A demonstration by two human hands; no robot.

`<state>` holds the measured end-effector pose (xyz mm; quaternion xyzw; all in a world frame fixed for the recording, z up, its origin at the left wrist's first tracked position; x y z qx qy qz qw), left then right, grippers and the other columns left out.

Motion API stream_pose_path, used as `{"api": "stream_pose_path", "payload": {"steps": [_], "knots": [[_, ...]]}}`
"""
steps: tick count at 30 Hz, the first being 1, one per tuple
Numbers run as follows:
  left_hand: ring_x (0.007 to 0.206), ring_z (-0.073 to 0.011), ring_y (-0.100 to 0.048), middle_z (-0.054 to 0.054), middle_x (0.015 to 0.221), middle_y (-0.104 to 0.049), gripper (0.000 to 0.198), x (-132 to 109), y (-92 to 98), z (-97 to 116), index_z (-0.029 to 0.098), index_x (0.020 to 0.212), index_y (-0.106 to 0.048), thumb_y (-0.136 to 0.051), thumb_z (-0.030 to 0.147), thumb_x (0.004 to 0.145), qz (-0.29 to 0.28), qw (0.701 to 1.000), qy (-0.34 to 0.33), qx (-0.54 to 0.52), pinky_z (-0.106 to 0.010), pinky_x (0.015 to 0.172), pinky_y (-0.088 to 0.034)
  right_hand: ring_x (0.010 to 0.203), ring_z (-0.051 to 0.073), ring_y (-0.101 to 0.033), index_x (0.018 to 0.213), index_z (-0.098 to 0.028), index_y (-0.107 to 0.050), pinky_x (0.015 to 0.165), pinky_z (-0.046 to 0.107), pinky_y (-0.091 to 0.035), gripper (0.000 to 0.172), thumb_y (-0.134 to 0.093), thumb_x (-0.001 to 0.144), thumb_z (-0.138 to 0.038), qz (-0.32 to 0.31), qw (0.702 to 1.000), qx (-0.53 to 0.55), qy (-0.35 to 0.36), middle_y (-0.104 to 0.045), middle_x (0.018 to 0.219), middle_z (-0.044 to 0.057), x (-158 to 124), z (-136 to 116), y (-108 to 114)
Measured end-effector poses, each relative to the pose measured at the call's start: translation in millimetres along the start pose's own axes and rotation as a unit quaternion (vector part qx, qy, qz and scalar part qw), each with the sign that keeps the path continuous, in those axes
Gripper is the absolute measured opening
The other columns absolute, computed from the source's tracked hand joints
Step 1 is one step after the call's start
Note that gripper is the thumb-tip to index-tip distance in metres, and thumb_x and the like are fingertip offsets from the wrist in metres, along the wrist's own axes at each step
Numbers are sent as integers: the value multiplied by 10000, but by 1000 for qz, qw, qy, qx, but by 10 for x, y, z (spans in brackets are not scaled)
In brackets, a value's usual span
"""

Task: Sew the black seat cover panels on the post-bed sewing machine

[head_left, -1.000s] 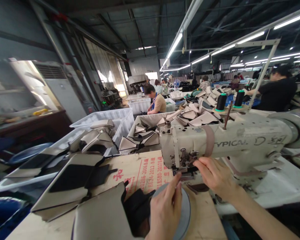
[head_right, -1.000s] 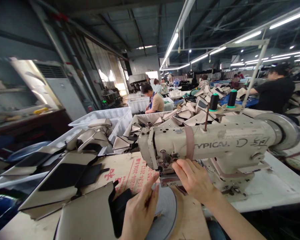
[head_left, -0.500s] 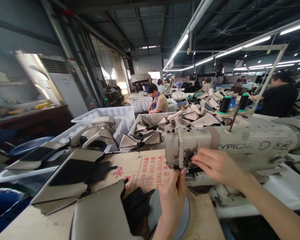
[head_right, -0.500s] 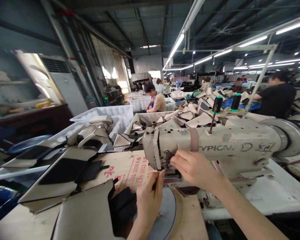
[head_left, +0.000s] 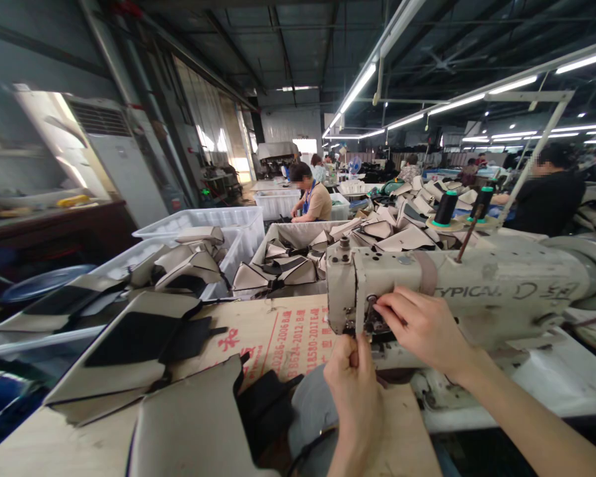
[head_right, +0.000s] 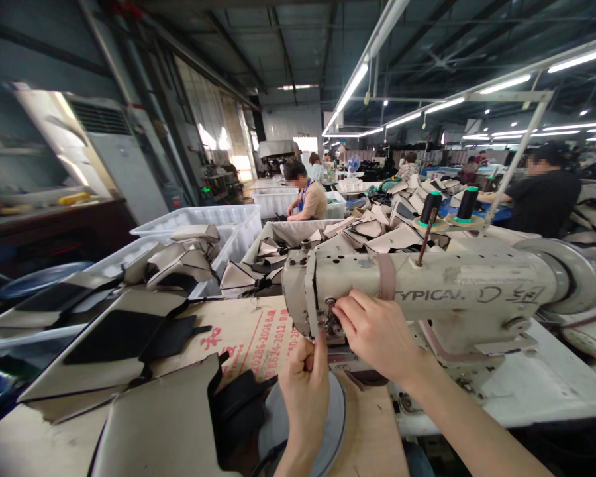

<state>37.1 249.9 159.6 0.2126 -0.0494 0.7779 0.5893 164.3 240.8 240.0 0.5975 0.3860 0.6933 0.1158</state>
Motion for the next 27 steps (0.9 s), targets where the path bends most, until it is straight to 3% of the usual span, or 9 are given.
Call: {"api": "stream_pose_path", "payload": {"steps": [4,12,15,19,21,24,27], "knots": [[499,-84,-201,71,533,-190,407,12,-36,-42,210,542,-187,-463,329,817,7,1000,-7,0,-227,484,-191,616,98,-554,817,-173,-604,561,219,-336,165,-474,896,-236,-2,1000,3,-8,-610,721,3,10,-12,-3],[487,-76,-204,72,503,-207,365,-15,-91,13,203,515,-186,-471,223,741,-22,999,-32,-19,-226,484,-171,590,131,-589,820,-201,-564,495,255,-296,66,-512,856,-219,-75,995,-28,-57,-643,707,-16,43,-33,23],[478,-68,-179,79,491,-182,351,-57,-179,-28,206,510,-179,-483,216,686,-55,990,38,-122,-220,471,-159,533,138,-591,806,-199,-542,467,264,-264,73,-492,858,-202,-96,992,-38,-72,-622,616,-25,29,-41,17],[454,-54,-126,100,472,-163,357,-173,-433,-153,219,549,-191,-519,292,671,-95,923,202,-314,-203,437,-142,455,156,-575,799,-199,-527,437,285,-212,79,-476,846,-161,-115,987,-85,-75,-594,528,-25,10,-92,-7],[465,-49,-114,105,476,-167,378,-214,-537,-165,216,548,-205,-558,302,651,-102,905,221,-348,-197,438,-136,443,162,-571,803,-203,-536,430,289,-209,73,-496,824,-145,-119,985,-102,-74,-590,517,-27,17,-103,-2],[476,-46,-126,102,486,-181,398,-237,-585,-140,209,544,-221,-589,317,648,-105,909,211,-344,-193,448,-146,465,149,-574,787,-208,-561,432,278,-256,65,-518,827,-179,-97,989,-89,-73,-602,557,-27,-6,-94,57],[471,-51,-162,93,490,-200,432,-280,-503,-145,208,544,-217,-587,377,688,-96,920,206,-318,-195,449,-167,623,116,-612,900,-216,-601,503,234,-367,105,-503,863,-225,-14,997,-26,-72,-652,856,7,-173,-116,156]]}}
Point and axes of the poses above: each hand's wrist, its own x-axis towards the middle knuckle, its own y-axis out of the back of the hand, z = x × y, the point moved 3 cm from there along x, towards the middle knuckle
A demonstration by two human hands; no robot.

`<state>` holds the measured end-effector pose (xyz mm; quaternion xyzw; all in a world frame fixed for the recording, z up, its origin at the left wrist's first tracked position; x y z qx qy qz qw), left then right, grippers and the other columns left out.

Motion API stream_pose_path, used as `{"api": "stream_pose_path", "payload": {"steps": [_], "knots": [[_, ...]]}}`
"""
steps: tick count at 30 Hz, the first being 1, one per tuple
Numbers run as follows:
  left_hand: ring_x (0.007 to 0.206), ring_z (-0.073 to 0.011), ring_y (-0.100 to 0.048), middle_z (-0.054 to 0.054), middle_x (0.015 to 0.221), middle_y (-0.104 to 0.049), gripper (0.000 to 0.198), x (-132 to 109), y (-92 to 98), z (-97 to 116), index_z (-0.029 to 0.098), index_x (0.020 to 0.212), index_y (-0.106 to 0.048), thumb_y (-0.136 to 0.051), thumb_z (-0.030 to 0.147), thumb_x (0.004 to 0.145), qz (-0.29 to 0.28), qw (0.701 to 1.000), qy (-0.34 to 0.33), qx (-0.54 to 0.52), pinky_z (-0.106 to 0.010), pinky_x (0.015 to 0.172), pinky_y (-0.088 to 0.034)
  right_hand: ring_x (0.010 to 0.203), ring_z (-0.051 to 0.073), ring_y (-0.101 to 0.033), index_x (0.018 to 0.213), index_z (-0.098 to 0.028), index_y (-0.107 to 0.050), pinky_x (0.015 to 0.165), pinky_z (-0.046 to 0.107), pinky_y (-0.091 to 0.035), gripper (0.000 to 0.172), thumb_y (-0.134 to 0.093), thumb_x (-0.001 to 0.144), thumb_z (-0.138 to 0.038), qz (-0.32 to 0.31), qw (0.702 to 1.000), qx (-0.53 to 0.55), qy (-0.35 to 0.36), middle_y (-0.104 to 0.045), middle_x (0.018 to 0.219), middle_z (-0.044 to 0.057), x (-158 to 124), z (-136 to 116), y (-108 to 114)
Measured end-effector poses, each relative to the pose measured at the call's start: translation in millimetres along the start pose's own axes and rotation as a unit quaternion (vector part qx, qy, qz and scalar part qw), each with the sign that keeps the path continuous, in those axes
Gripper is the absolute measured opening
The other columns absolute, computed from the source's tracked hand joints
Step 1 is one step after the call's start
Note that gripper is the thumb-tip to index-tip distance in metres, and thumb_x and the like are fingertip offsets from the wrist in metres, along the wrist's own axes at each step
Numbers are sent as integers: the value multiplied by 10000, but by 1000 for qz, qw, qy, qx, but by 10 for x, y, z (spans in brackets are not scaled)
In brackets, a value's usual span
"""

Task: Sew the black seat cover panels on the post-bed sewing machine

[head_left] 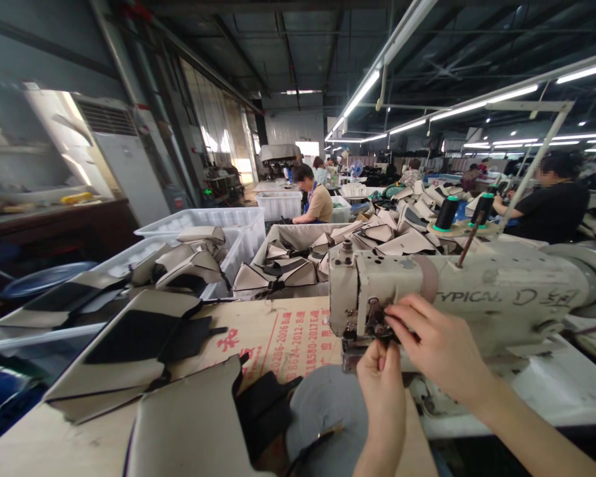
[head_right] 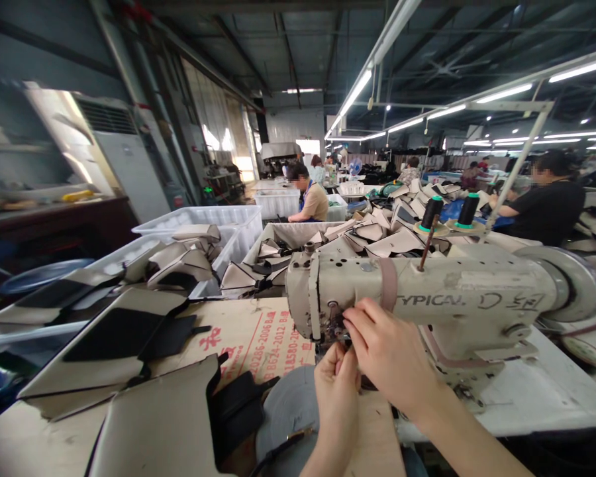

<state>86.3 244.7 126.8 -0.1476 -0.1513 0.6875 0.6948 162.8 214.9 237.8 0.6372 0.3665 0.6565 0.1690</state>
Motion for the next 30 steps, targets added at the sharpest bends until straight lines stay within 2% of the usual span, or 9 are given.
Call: {"api": "stream_pose_path", "payload": {"steps": [4,7,10,13,15,16,18,22,30], "knots": [[480,-56,-191,87,499,-229,464,-157,177,-18,202,535,-251,-601,449,714,31,998,-10,47,-195,455,-202,775,127,-607,927,-203,-624,656,213,-446,121,-532,853,-229,90,984,139,-68,-625,979,44,-400,-12,-29],[474,-57,-200,87,499,-241,476,-251,253,-46,202,548,-266,-589,507,721,26,998,0,61,-192,455,-218,537,98,-517,902,-192,-642,504,225,-412,170,-554,837,-322,4,927,308,-212,-645,862,43,-557,-1,-291],[478,-61,-218,81,504,-251,481,-299,310,4,198,542,-283,-566,537,732,14,995,-25,94,-191,456,-229,400,46,-340,882,-160,-643,363,195,-260,281,-597,789,-421,-92,754,548,-350,-634,753,31,-537,-20,-582],[490,-64,-254,76,522,-269,429,-356,381,125,190,559,-336,-574,491,750,-5,985,-72,154,-189,465,-242,389,19,-276,749,-142,-600,360,170,-203,266,-679,709,-392,-63,557,718,-413,-618,696,20,-439,-30,-700],[471,-64,-250,87,523,-263,309,-405,436,204,189,686,-428,-561,452,777,-1,979,-90,184,-189,452,-217,391,20,-277,704,-149,-553,360,165,-195,267,-704,662,-365,-34,472,766,-435,-619,698,26,-402,-24,-716],[462,-64,-246,92,523,-259,266,-427,456,236,191,771,-453,-545,440,793,4,975,-97,200,-190,447,-204,392,23,-280,691,-154,-532,356,166,-192,277,-701,651,-370,-31,453,773,-443,-616,702,28,-392,-23,-717],[454,-67,-243,95,522,-252,254,-459,465,280,192,887,-469,-510,433,817,6,965,-110,237,-192,445,-194,382,23,-250,677,-160,-501,346,172,-174,296,-672,658,-401,-43,454,769,-448,-577,663,9,-378,-27,-721],[453,-72,-263,95,512,-261,329,-463,423,314,184,1000,-489,-515,449,808,14,952,-129,277,-179,446,-223,364,25,-159,687,-160,-509,356,185,-111,286,-661,677,-403,-56,510,738,-438,-374,493,-89,-333,-1,-744],[423,-58,-250,97,508,-300,541,-276,647,493,201,1179,-469,-585,498,742,93,959,-78,255,-141,387,-208,454,65,-295,683,-137,-585,449,206,-193,226,-644,717,-352,37,703,586,-402,-354,461,-77,-301,97,-599]]}}
Point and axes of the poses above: each hand's wrist, its own x-axis towards the middle knuckle, its own y-axis out of the back of the hand, z = x × y, the point moved 3 cm from there along x, towards the middle knuckle
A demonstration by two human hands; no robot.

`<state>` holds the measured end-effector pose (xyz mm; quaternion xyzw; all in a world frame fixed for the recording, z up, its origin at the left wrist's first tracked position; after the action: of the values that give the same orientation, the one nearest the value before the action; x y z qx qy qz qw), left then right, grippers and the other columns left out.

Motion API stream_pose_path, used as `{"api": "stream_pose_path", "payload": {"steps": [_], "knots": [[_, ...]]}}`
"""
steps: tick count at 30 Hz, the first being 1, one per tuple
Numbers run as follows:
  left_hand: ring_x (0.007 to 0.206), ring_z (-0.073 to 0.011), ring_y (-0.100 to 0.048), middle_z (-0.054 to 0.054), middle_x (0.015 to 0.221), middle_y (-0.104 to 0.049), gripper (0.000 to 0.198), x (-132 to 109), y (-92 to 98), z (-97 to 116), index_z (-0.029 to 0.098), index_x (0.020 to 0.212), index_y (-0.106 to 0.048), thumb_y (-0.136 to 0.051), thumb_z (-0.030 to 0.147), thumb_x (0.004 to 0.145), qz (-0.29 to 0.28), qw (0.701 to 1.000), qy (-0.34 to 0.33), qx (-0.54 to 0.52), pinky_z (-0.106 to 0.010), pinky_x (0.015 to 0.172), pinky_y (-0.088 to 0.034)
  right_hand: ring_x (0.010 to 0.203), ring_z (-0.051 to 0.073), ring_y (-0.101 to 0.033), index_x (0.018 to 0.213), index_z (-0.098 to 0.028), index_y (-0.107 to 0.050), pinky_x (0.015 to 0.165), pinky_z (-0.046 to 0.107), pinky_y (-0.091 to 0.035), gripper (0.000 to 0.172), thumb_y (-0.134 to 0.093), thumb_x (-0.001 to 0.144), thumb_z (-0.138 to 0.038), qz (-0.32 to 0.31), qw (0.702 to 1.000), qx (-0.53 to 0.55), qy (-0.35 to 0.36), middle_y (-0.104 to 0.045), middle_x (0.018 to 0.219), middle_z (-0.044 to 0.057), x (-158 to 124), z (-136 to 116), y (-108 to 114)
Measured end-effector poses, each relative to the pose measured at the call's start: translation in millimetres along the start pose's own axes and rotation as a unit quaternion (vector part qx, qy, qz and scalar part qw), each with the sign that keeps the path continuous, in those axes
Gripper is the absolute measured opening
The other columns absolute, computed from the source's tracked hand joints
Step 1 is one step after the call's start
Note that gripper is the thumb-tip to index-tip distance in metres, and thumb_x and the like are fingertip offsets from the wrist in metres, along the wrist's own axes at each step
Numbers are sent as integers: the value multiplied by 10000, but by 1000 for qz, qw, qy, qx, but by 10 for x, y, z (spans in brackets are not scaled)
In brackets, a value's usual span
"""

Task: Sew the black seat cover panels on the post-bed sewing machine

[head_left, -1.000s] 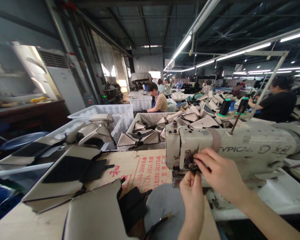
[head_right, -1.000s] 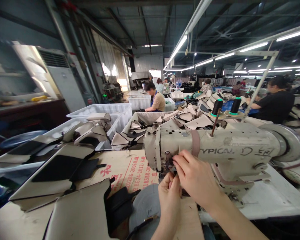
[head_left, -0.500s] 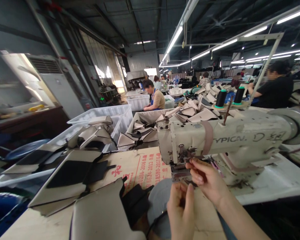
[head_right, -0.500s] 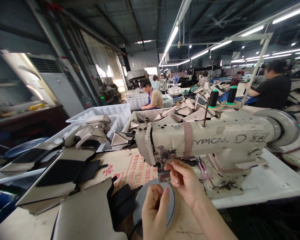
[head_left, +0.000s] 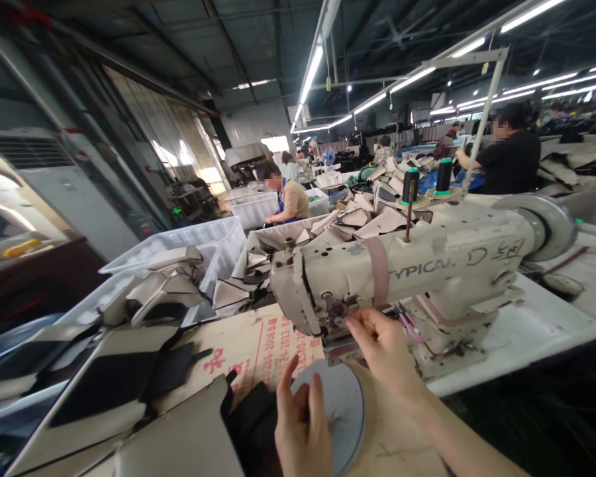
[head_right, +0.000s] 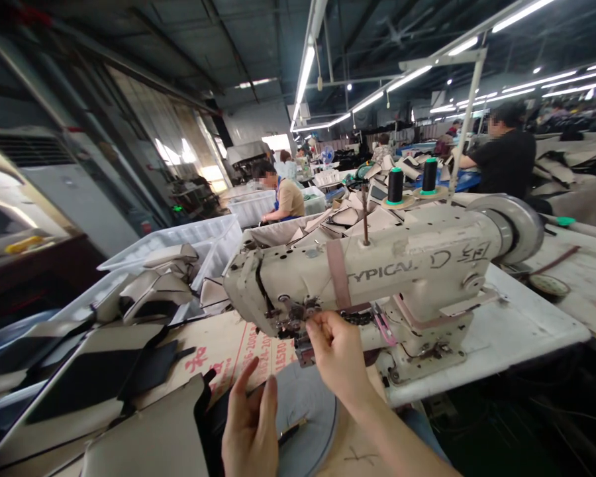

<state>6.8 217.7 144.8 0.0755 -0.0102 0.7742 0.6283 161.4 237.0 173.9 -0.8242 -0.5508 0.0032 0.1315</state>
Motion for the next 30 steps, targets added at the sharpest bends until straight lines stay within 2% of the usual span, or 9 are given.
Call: {"api": "stream_pose_path", "payload": {"steps": [3,5,7,12,17,21,24,28,30], "knots": [[486,-72,-343,63,541,-382,382,82,76,-6,170,913,-613,-615,495,712,-17,999,-15,40,-154,439,-288,454,72,-269,714,-144,-564,435,205,-196,259,-548,788,-391,14,998,-44,31,-296,483,-81,-51,-34,-51],[526,-78,-371,43,574,-439,314,99,101,-2,162,727,-595,-611,476,723,-25,996,-39,73,-161,478,-313,456,71,-234,717,-146,-551,421,202,-184,281,-527,800,-413,17,1000,-17,13,-254,499,-84,-64,-17,-96],[524,-79,-353,44,565,-417,291,93,104,19,168,650,-549,-598,438,749,-25,991,-73,108,-168,488,-312,456,71,-216,720,-146,-550,414,201,-179,291,-517,808,-421,23,1000,-5,11,-231,505,-85,-70,-7,-133],[554,-84,-388,34,615,-391,262,71,40,150,175,616,-504,-544,343,812,-34,972,-176,149,-172,541,-345,448,72,-273,767,-143,-567,427,206,-197,269,-497,836,-394,25,995,-71,60,-283,497,-78,-114,-42,-142],[537,-81,-370,41,609,-369,278,104,38,177,179,601,-463,-529,325,828,-54,966,-183,172,-174,532,-340,435,71,-317,765,-148,-566,436,209,-212,244,-473,857,-355,8,985,-134,105,-330,485,-71,-118,-115,-101],[545,-83,-397,35,627,-396,260,119,103,146,179,623,-489,-529,335,827,-58,965,-182,177,-172,521,-350,428,72,-357,749,-153,-555,442,202,-241,227,-481,860,-336,54,972,-174,146,-368,475,-67,-86,-126,-75],[599,-89,-447,18,701,-455,224,137,179,186,177,646,-529,-560,333,804,-34,961,-203,182,-171,562,-374,436,74,-413,780,-150,-560,455,194,-281,198,-479,870,-307,98,953,-211,192,-434,493,-53,-82,-79,-87],[733,-118,-498,-16,848,-510,226,157,266,293,178,647,-586,-569,353,788,-17,959,-213,186,-179,624,-407,454,82,-506,827,-143,-570,468,186,-339,137,-494,871,-249,167,913,-254,274,-550,548,-18,-63,15,-118],[878,-155,-513,-38,954,-532,260,149,292,339,180,609,-597,-564,368,785,-19,960,-213,181,-200,730,-424,478,93,-550,832,-141,-570,486,190,-366,112,-498,868,-218,196,884,-282,317,-587,573,-1,-41,61,-127]]}}
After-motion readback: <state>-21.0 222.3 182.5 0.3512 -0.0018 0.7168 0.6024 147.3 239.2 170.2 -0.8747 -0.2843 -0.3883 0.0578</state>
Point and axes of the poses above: each hand's wrist, its own x-axis towards the middle knuckle, its own y-axis out of the back of the hand, z = x × y, the point moved 3 cm from there along x, towards the middle knuckle
